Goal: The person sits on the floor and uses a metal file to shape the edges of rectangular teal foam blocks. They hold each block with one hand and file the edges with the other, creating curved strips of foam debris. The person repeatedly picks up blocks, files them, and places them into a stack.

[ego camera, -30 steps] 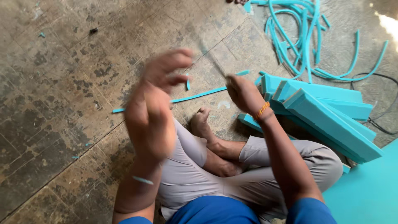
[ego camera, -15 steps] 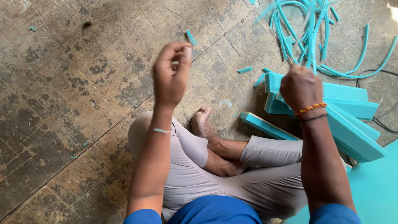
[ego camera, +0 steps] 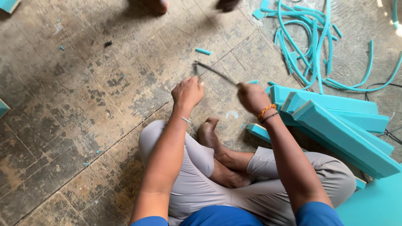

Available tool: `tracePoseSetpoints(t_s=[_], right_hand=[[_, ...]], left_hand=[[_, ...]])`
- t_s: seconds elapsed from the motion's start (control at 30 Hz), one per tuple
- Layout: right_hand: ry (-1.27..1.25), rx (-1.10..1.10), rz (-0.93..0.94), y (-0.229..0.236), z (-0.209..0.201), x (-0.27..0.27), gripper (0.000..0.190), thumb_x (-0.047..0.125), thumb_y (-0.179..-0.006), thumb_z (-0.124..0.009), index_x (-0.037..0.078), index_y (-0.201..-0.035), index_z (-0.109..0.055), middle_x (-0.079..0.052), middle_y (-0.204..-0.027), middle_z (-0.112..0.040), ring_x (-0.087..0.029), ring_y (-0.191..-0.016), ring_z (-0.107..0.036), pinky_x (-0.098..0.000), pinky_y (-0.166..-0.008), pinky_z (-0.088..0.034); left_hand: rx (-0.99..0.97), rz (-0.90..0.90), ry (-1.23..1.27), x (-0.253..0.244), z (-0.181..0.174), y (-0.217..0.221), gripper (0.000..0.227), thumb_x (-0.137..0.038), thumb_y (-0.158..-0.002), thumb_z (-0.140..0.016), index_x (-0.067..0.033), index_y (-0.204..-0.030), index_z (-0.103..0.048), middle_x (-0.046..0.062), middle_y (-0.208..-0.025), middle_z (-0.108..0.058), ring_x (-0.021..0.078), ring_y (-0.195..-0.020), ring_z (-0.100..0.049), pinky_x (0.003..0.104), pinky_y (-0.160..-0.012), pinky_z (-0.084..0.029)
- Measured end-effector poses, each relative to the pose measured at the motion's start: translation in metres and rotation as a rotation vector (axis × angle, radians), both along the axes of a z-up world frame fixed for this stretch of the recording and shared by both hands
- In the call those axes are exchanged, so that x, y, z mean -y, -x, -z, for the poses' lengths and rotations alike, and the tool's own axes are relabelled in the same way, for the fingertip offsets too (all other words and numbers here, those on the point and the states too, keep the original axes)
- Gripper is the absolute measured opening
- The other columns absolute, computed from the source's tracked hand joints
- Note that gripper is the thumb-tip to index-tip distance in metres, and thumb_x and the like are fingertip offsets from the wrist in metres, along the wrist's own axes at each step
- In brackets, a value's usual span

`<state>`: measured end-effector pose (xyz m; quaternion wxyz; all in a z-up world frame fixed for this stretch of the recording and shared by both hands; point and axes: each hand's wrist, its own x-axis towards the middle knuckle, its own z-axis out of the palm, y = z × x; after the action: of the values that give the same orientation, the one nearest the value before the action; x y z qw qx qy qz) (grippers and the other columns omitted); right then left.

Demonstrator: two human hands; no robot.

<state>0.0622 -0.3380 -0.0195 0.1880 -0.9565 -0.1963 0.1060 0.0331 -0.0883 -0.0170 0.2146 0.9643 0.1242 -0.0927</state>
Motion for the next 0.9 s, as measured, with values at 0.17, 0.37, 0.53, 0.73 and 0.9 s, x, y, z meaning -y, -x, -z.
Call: tracePoseSetpoints(t_s=[0.17, 0.37, 0.53, 0.73, 0.9], right_hand=[[-0.311, 0.310, 0.475, -0.007, 0.015, 0.027, 0.019, 0.014, -0.103, -0.061, -0.002, -0.111, -0.066, -0.024, -0.084, -0.070, -0.037, -0.075, -0.070, -0.0462, -0.067, -0.055], [-0.738, 0.234, 0.300, 0.115, -0.007, 0.001, 0.018, 0.007, -0.106, -0.055, 0.002, -0.122, -0.061, -0.013, -0.086, -0.069, -0.019, -0.073, -0.068, -0.0319, -0.061, -0.054], [-0.723, 0.342, -0.089, 0.193, -0.021, -0.041, 0.036, -0.003, -0.094, -0.064, -0.001, -0.129, -0.057, -0.017, -0.097, -0.064, -0.031, -0.085, -0.064, -0.0387, -0.072, -0.052], [-0.531, 0.428, -0.281, 0.199, -0.018, -0.055, 0.039, -0.001, -0.088, -0.069, -0.005, -0.125, -0.060, -0.012, -0.085, -0.060, -0.028, -0.072, -0.059, -0.0404, -0.064, -0.048], [-0.458, 0.430, -0.174, 0.189, 0.001, -0.057, 0.032, 0.000, -0.088, -0.067, -0.004, -0.120, -0.062, -0.013, -0.086, -0.063, -0.028, -0.073, -0.060, -0.0398, -0.065, -0.049]], left_hand=[[-0.155, -0.060, 0.024, -0.008, 0.013, -0.008, 0.033, -0.041, -0.100, -0.056, -0.0164, -0.119, -0.067, 0.014, -0.117, -0.072, 0.0338, -0.106, -0.071, 0.049, -0.086, -0.057], [-0.212, -0.130, -0.056, -0.005, 0.043, -0.019, 0.033, -0.041, -0.095, -0.060, -0.0174, -0.116, -0.066, 0.013, -0.105, -0.073, 0.0319, -0.094, -0.072, 0.048, -0.075, -0.058], [-0.446, -0.225, -0.089, -0.023, 0.063, -0.012, 0.024, -0.038, -0.093, -0.069, -0.0148, -0.091, -0.076, 0.007, -0.092, -0.078, 0.0221, -0.088, -0.076, 0.039, -0.074, -0.054], [-0.344, -0.330, -0.153, -0.029, 0.070, -0.001, 0.009, -0.028, -0.086, -0.075, -0.0198, -0.086, -0.076, 0.006, -0.091, -0.073, 0.0226, -0.082, -0.070, 0.039, -0.058, -0.050], [-0.559, -0.359, -0.116, -0.033, 0.063, 0.001, 0.024, -0.037, -0.094, -0.067, -0.0154, -0.093, -0.077, 0.007, -0.094, -0.078, 0.0197, -0.086, -0.075, 0.033, -0.061, -0.048]])
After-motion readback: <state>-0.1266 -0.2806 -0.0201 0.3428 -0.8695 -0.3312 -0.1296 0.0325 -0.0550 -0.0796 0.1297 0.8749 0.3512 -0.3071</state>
